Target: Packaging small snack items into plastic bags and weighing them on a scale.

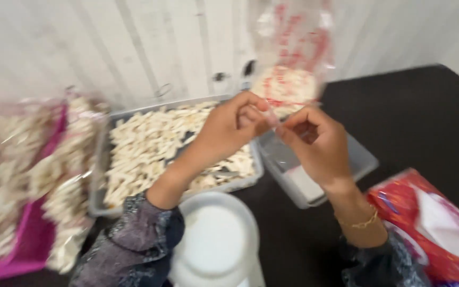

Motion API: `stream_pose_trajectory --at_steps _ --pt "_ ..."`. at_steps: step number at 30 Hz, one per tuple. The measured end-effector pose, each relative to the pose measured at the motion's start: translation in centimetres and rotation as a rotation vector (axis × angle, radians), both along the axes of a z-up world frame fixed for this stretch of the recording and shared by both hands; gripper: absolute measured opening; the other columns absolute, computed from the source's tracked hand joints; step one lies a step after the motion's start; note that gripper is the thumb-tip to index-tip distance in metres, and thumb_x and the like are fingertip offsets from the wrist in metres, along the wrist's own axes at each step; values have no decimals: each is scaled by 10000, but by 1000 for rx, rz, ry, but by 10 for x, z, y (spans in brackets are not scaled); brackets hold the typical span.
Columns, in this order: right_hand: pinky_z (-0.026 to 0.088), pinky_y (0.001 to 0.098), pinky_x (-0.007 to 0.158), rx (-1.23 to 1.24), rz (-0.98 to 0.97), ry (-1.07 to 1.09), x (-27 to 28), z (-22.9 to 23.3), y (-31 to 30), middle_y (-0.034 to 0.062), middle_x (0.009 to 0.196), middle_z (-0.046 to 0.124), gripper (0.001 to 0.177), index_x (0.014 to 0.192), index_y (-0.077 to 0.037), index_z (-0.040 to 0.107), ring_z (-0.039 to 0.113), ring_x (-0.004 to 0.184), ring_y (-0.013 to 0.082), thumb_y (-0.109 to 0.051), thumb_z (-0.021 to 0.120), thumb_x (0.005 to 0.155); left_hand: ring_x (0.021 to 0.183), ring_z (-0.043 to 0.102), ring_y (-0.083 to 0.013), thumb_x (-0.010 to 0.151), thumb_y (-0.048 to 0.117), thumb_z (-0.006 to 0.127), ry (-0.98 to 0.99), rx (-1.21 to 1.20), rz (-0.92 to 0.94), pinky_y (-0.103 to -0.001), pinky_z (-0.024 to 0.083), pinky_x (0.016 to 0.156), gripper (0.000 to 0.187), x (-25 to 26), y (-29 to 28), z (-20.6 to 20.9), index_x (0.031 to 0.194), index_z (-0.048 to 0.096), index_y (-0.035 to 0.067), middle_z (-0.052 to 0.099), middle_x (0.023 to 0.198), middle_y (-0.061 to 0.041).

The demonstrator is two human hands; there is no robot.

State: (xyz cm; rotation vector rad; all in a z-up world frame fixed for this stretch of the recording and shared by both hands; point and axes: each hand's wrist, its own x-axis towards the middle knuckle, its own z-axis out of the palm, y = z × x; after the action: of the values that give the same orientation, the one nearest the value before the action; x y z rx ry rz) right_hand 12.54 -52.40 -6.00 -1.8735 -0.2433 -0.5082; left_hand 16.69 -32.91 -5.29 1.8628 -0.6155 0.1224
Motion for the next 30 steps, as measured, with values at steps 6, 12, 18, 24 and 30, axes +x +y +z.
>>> stream_pose_trajectory --at_steps 6,12,18,24,30 --pt "508 177 634 -94 147 -55 8 12 82 25 745 675 158 854 -94 691 638 739 86 -128 838 806 764 738 -76 943 107 633 24 -339 122 -194 607 708 145 -4 52 -22 1059 715 137 769 853 -9" --pt "581 296 684 -234 190 -188 20 8 131 92 822 708 219 980 -86 709 718 780 207 -239 827 876 821 759 -209 929 151 668 153 -525 206 -284 633 709 183 -4 98 -40 1081 751 92 762 873 -128" --pt "614 268 665 -68 200 -189 15 -16 136 73 829 673 398 1056 -23 660 700 770 174 -56 909 747 842 729 -138 911 139 736 50 -449 145 -298 616 783 144 -24 106 -25 1052 762 152 772 902 -74" --pt "636 317 627 13 217 -227 1 -2 141 107 793 636 435 1042 30 648 686 708 207 70 898 688 824 744 -114 839 166 793 88 -442 173 -233 610 724 198 -45 103 -4 1030 741 167 771 915 -18" --pt "649 307 656 68 222 -212 -2 1 144 120 782 654 451 1031 22 674 696 737 199 51 909 647 823 757 -198 757 80 827 222 -600 137 -284 630 744 378 -48 107 -2 1100 668 72 754 927 -113"
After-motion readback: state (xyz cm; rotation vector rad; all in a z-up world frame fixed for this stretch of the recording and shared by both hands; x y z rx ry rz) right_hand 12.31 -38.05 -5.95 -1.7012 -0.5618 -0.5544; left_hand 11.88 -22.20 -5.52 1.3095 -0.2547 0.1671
